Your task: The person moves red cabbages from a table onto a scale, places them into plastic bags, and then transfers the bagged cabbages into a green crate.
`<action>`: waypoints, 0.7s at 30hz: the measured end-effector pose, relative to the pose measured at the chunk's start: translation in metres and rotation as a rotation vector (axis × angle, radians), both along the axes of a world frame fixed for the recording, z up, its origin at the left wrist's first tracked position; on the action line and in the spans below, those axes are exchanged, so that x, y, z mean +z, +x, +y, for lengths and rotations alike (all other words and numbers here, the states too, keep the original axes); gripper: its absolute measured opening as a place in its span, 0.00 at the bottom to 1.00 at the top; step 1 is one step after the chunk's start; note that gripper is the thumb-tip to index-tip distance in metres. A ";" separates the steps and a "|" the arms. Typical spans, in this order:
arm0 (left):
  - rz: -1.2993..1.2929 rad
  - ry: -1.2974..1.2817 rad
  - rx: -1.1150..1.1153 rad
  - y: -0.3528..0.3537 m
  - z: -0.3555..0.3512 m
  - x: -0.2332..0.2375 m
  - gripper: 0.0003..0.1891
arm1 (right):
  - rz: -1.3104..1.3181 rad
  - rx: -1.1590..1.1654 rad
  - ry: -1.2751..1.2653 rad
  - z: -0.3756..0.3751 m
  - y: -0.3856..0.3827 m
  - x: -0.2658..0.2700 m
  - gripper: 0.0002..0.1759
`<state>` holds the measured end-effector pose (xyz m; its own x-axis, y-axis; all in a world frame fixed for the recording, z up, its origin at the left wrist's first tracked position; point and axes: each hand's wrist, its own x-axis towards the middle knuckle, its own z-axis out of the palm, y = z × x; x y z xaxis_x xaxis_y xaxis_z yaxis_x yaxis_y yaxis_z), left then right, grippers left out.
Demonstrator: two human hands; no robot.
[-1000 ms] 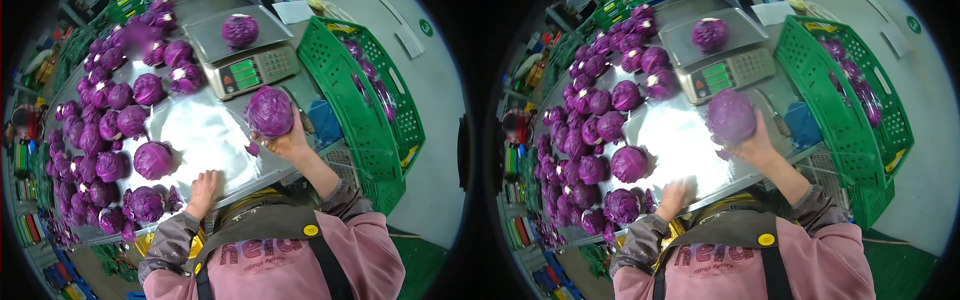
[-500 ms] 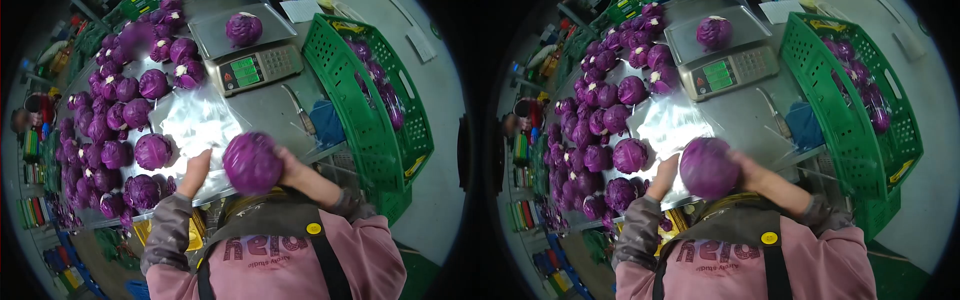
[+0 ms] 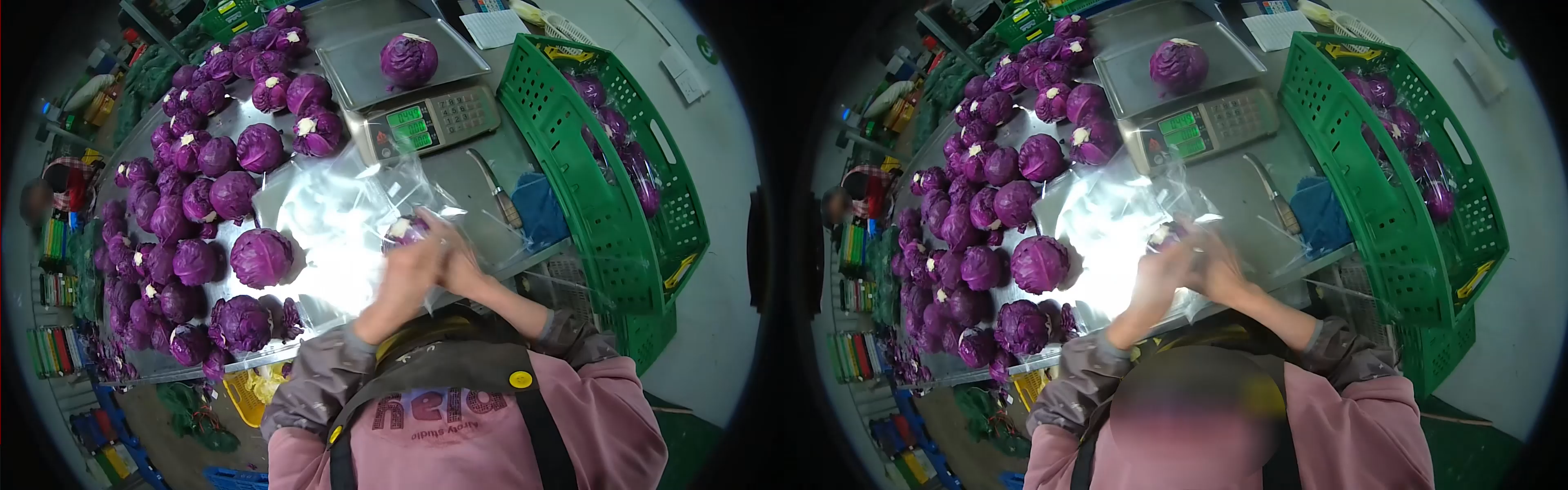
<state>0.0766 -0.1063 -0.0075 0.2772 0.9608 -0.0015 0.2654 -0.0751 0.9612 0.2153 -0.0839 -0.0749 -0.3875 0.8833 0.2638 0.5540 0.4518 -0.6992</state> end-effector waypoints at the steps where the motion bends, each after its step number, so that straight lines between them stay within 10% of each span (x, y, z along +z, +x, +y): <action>1: 0.078 0.429 -0.053 0.022 -0.003 -0.005 0.08 | -0.003 -0.004 -0.003 0.002 -0.002 0.010 0.41; 7: 0.590 0.538 -0.017 -0.016 -0.020 -0.034 0.19 | 0.663 -0.396 -0.884 0.016 0.025 0.010 0.40; 9: 0.604 0.378 0.352 -0.022 -0.016 -0.046 0.13 | 0.702 -0.429 -0.833 0.017 0.027 0.001 0.37; 15: 0.562 0.122 0.124 -0.026 -0.039 -0.064 0.07 | 0.894 -0.287 -0.637 0.037 0.021 -0.114 0.34; 16: 0.539 0.128 0.078 -0.022 -0.047 -0.052 0.08 | 1.409 -0.599 -1.214 0.043 0.017 -0.012 0.31; 21: 0.510 0.032 -0.120 -0.009 -0.033 -0.046 0.07 | 1.048 -0.485 -0.659 0.064 0.017 -0.092 0.24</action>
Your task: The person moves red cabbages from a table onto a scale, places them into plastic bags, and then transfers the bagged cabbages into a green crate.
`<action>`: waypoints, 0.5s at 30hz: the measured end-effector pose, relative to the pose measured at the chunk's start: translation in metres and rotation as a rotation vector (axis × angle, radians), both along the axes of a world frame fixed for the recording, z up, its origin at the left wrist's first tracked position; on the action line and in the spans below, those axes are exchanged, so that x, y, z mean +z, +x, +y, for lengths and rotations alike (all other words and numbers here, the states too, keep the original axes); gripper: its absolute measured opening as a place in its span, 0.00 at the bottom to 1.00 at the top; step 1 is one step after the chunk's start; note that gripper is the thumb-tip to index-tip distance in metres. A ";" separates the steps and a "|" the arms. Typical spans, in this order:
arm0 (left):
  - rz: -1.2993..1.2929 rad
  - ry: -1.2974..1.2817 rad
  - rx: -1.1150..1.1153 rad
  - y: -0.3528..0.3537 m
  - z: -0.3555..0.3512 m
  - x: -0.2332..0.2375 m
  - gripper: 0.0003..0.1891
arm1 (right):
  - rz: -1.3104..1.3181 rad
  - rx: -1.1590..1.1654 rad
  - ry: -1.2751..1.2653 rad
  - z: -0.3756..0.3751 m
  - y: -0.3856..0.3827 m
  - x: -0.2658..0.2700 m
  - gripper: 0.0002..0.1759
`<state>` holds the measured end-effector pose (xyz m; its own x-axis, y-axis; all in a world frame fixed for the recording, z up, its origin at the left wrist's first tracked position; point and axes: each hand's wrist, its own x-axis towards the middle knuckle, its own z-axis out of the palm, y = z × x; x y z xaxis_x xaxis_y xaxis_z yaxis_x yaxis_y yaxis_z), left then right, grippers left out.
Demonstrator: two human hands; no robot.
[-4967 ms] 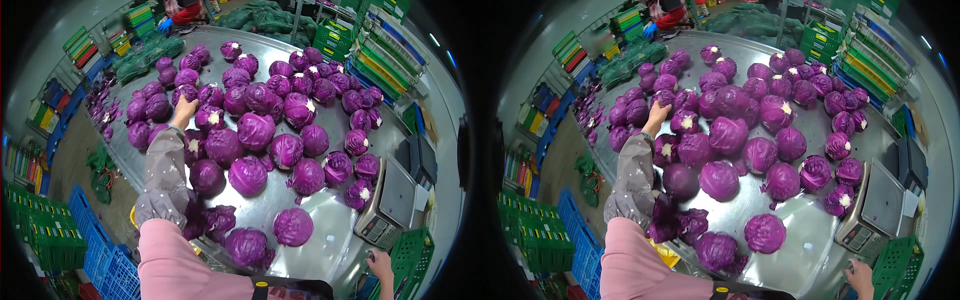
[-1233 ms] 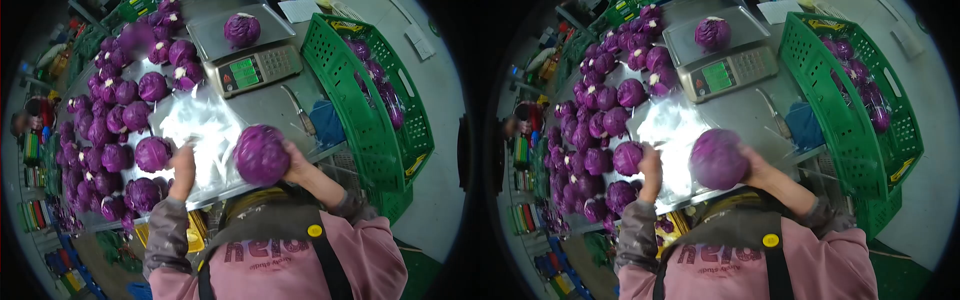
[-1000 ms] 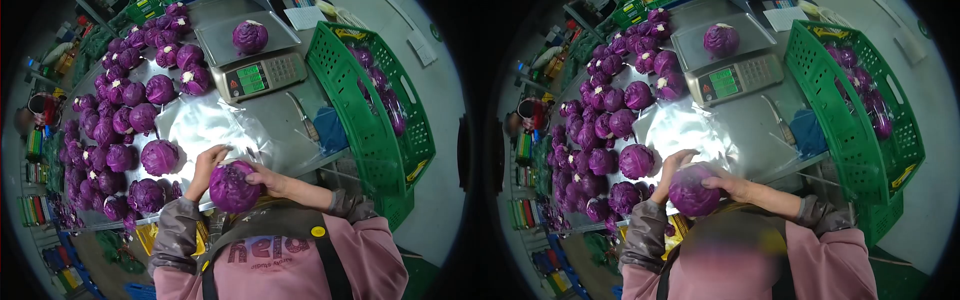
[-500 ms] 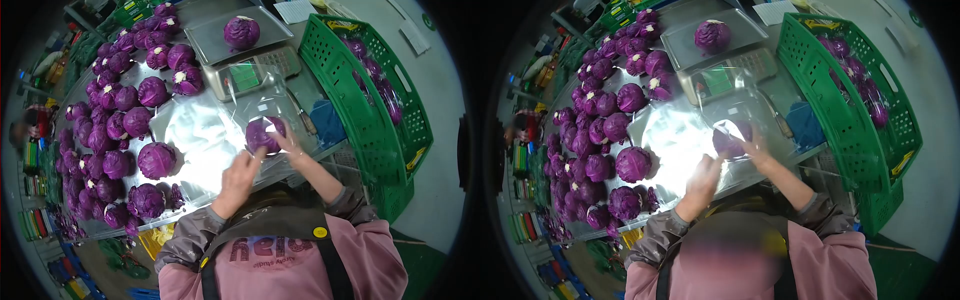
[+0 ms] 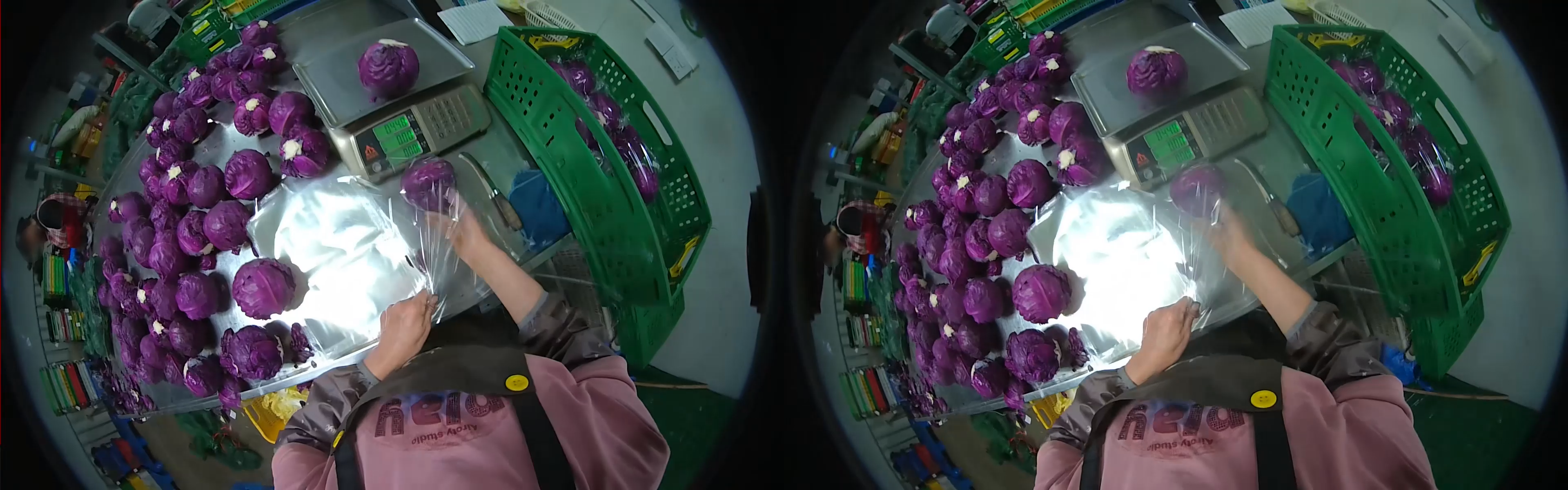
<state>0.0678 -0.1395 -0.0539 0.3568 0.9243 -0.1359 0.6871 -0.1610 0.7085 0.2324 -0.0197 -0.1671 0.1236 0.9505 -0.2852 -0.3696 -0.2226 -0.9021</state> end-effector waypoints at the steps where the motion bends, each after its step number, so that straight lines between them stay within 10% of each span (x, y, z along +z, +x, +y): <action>1: -0.066 0.048 0.032 -0.001 0.005 0.001 0.08 | 0.120 0.009 -0.174 -0.003 0.001 0.023 0.24; 4: -0.117 0.067 0.087 -0.006 0.016 0.013 0.10 | 0.237 0.110 -0.294 -0.031 0.007 0.079 0.21; 6: -0.157 0.063 0.096 -0.009 0.019 0.012 0.11 | -0.001 0.753 -0.308 -0.035 0.018 0.127 0.22; 9: -0.193 -0.036 0.074 -0.015 0.022 0.009 0.12 | -0.186 1.036 -0.048 -0.002 0.019 0.219 0.16; 12: -0.226 -0.060 0.037 -0.022 0.031 0.013 0.13 | -0.404 0.565 0.239 0.079 0.017 0.226 0.17; 15: -0.265 -0.071 -0.031 -0.024 0.037 0.008 0.12 | -1.169 0.084 0.522 0.186 0.002 0.178 0.47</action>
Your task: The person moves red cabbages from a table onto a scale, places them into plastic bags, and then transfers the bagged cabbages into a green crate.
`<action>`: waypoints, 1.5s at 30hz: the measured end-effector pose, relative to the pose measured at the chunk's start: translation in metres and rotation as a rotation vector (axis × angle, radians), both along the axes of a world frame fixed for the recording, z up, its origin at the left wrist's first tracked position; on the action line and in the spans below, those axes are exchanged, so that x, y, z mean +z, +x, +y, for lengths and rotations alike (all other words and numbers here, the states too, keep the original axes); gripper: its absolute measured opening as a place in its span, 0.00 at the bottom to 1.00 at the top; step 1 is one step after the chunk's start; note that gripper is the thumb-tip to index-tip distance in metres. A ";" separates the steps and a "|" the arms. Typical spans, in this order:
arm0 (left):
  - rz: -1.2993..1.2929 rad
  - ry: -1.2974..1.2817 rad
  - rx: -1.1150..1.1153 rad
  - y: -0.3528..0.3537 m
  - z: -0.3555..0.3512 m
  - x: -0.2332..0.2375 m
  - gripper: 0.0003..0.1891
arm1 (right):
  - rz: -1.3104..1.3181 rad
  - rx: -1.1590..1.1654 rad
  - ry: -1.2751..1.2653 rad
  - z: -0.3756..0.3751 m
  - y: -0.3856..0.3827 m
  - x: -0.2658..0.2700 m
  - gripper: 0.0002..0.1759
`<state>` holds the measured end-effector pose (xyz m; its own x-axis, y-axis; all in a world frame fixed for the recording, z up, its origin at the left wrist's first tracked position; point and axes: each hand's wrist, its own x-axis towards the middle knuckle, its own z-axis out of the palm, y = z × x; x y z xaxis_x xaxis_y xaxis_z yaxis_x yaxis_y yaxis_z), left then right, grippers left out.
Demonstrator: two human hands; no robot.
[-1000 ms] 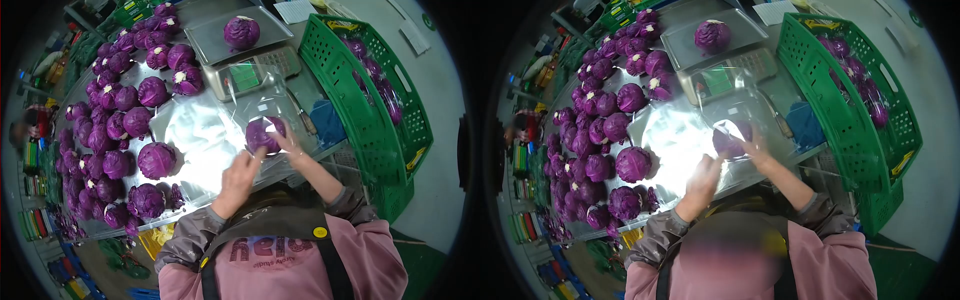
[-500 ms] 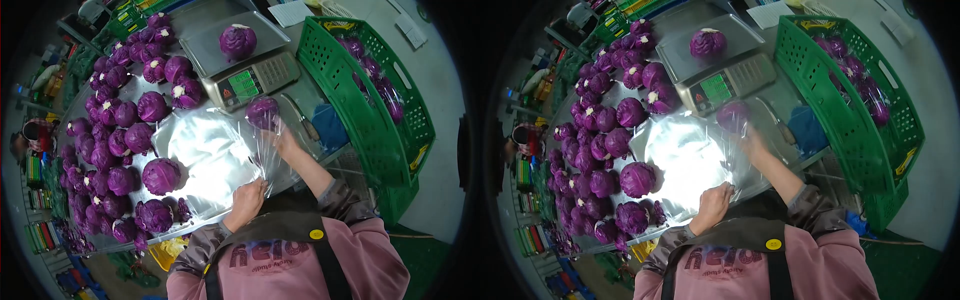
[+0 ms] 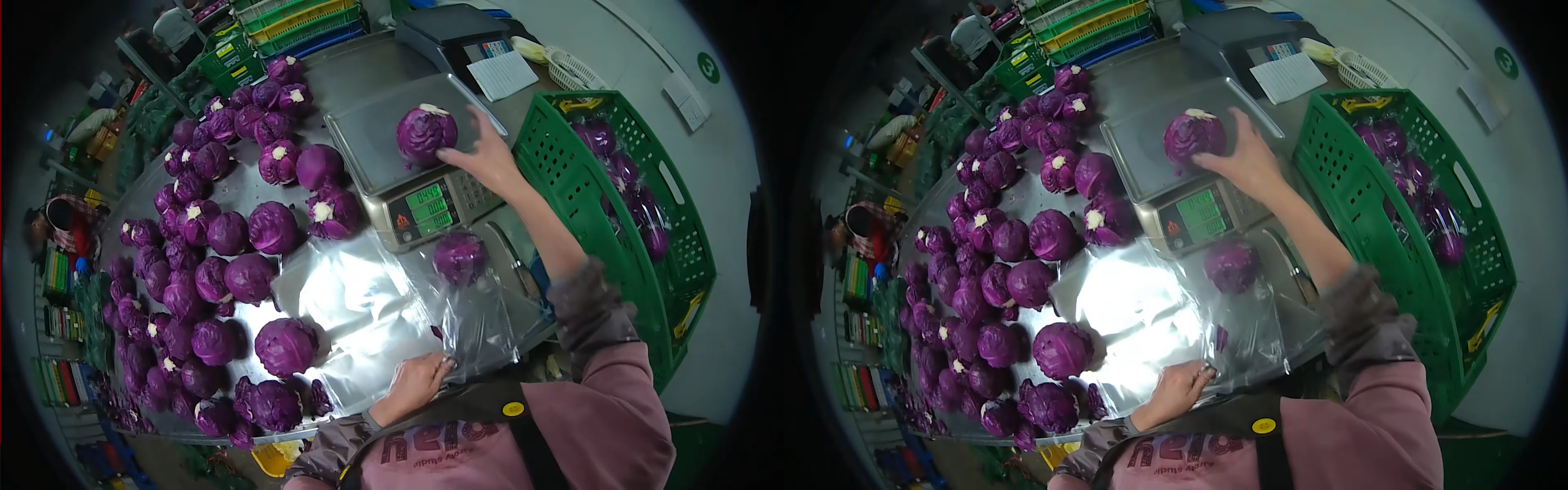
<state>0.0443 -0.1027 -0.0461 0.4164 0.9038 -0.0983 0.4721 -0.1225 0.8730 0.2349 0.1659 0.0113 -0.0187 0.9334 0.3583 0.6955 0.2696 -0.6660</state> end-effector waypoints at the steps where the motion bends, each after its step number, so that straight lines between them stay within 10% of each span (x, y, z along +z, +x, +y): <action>1: 0.006 -0.008 -0.042 0.000 0.001 -0.001 0.12 | 0.051 -0.043 -0.090 0.029 -0.008 -0.009 0.54; 7: 0.002 0.034 -0.083 -0.002 0.003 -0.014 0.11 | -0.002 -0.266 -0.254 0.057 -0.052 -0.021 0.61; 11: 0.006 -0.041 0.011 -0.001 0.000 -0.002 0.11 | 0.618 -0.093 -0.241 0.077 -0.014 -0.048 0.45; 13: 0.049 -0.048 0.092 0.001 -0.002 0.002 0.11 | 1.104 0.059 -0.528 0.032 -0.001 -0.013 0.39; 19: -0.014 0.103 0.221 0.007 -0.001 0.022 0.12 | 1.482 0.133 -0.715 -0.160 0.048 0.032 0.36; 21: -0.010 0.144 0.242 0.009 -0.001 0.022 0.11 | 1.441 0.695 -0.731 -0.220 0.075 -0.018 0.39; 25: 0.030 0.323 0.217 0.012 0.000 0.020 0.10 | 1.560 0.442 -1.228 -0.287 0.053 -0.037 0.31; 32: -0.021 0.332 0.281 0.012 -0.004 0.015 0.13 | 1.656 0.000 -0.901 -0.246 -0.007 -0.048 0.34; 35: -0.036 0.253 0.360 0.013 0.006 0.023 0.13 | 1.403 -0.035 -0.618 -0.245 -0.023 -0.060 0.35; 37: -0.004 0.234 0.381 0.011 0.003 0.023 0.12 | 0.615 0.058 -0.155 -0.237 -0.023 -0.074 0.33; 39: 0.118 0.603 0.213 0.017 -0.001 0.016 0.10 | 0.627 0.073 -0.182 -0.231 -0.028 -0.075 0.34; 41: 0.028 0.552 0.161 0.034 -0.011 0.001 0.08 | 1.252 -0.238 -0.755 -0.228 -0.034 -0.072 0.31; 45: 0.170 0.351 0.176 0.026 -0.013 0.004 0.09 | 1.592 -0.202 -0.988 -0.215 -0.026 -0.061 0.27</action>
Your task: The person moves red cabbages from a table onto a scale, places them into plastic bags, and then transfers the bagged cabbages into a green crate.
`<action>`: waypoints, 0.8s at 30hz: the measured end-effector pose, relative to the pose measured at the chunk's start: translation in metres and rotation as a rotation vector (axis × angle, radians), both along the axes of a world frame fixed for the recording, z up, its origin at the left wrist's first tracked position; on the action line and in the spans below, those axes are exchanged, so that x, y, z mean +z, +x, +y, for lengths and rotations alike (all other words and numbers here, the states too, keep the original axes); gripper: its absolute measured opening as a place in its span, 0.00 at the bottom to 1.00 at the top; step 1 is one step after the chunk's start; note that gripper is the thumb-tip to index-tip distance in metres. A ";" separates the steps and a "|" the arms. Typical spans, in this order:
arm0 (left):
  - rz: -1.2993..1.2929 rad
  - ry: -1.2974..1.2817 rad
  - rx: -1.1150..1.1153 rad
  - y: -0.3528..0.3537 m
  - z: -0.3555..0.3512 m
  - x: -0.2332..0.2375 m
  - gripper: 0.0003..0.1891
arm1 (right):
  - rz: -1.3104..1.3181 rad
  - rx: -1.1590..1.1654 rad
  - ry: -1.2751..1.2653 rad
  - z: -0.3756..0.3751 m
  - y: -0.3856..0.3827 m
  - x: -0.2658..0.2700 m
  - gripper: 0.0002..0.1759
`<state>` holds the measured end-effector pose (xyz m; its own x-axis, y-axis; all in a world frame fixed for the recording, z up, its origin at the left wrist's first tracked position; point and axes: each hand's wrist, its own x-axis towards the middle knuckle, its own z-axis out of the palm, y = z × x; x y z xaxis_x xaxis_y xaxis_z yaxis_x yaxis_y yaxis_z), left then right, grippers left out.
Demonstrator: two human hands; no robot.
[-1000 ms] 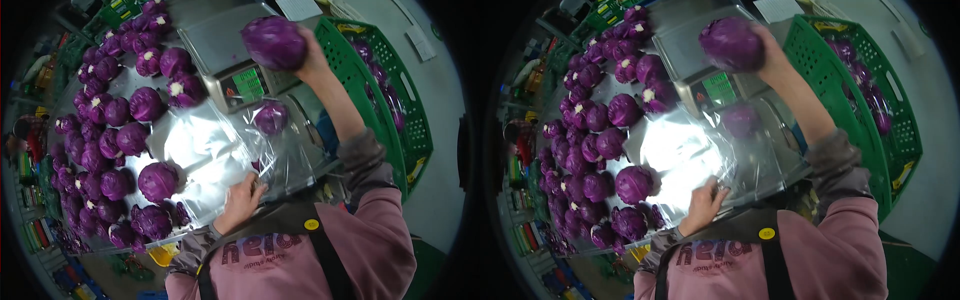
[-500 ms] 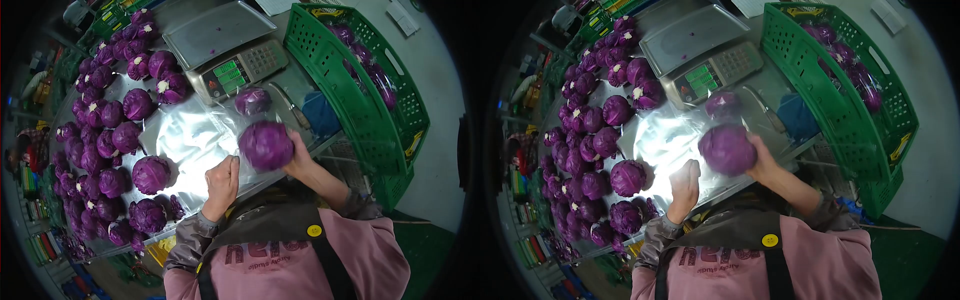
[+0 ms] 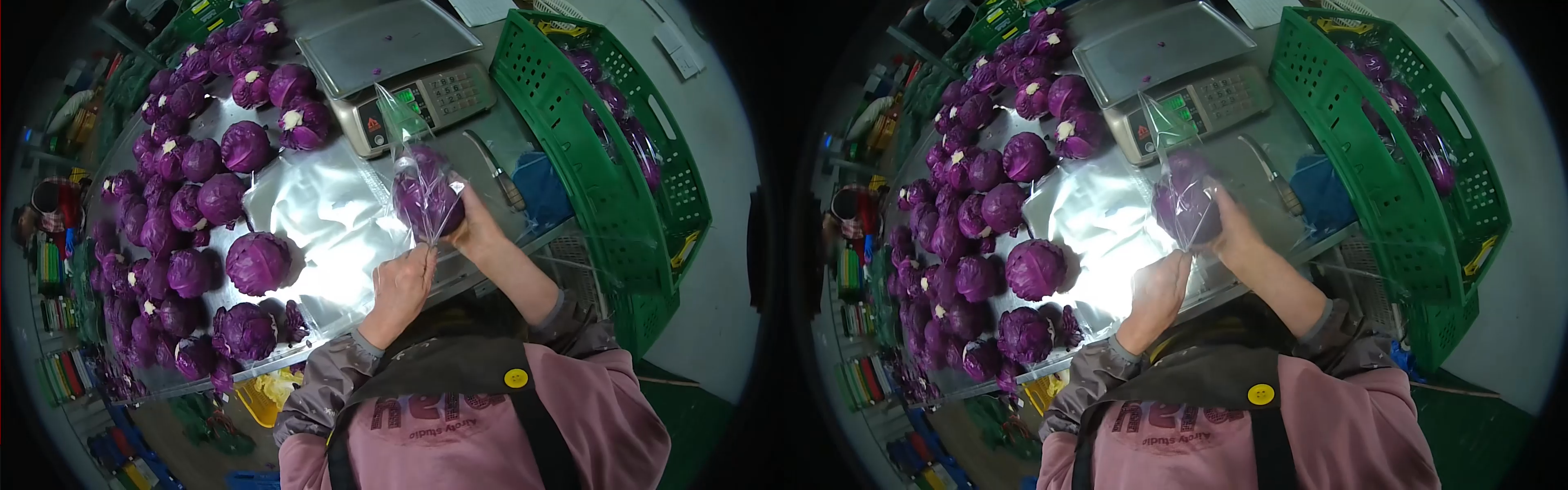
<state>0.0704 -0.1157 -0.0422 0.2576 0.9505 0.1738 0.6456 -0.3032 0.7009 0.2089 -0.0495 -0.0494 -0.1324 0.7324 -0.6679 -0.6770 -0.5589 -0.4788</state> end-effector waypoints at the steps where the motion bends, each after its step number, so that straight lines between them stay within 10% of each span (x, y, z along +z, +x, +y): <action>1: 0.032 0.015 0.004 -0.003 0.001 -0.001 0.09 | -0.014 -0.004 0.044 0.000 0.000 0.003 0.26; 5: -0.009 -0.018 0.030 -0.003 0.000 0.003 0.10 | -0.229 -0.145 0.086 -0.004 -0.021 -0.005 0.25; 7: -0.126 -0.065 0.003 -0.002 0.000 0.005 0.10 | -1.124 0.024 0.685 -0.007 -0.023 -0.034 0.30; 8: -0.126 -0.063 0.001 -0.003 -0.002 0.005 0.10 | -1.125 0.020 0.686 -0.006 -0.021 -0.035 0.30; 11: -0.129 -0.093 -0.019 -0.010 -0.006 -0.001 0.10 | 0.246 -0.014 -0.063 0.006 -0.017 -0.011 0.32; 14: -0.217 -0.109 0.034 -0.009 -0.004 -0.004 0.10 | 0.296 -0.004 0.004 0.006 -0.024 0.009 0.36; 16: -0.304 -0.217 0.043 -0.004 -0.002 0.010 0.11 | 0.139 -0.040 0.015 0.001 -0.037 -0.021 0.37; 18: -0.347 -0.214 0.053 0.001 -0.003 0.011 0.11 | -0.986 -0.040 0.492 -0.003 -0.045 -0.046 0.41; 24: -0.306 -0.454 0.082 -0.002 -0.034 -0.025 0.12 | -1.416 0.070 0.982 -0.012 -0.026 -0.071 0.51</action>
<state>0.0680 -0.1499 -0.0670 0.1815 0.9623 -0.2024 0.4008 0.1156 0.9088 0.1833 -0.0620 -0.1206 0.0708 0.9248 0.3738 0.5504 0.2763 -0.7879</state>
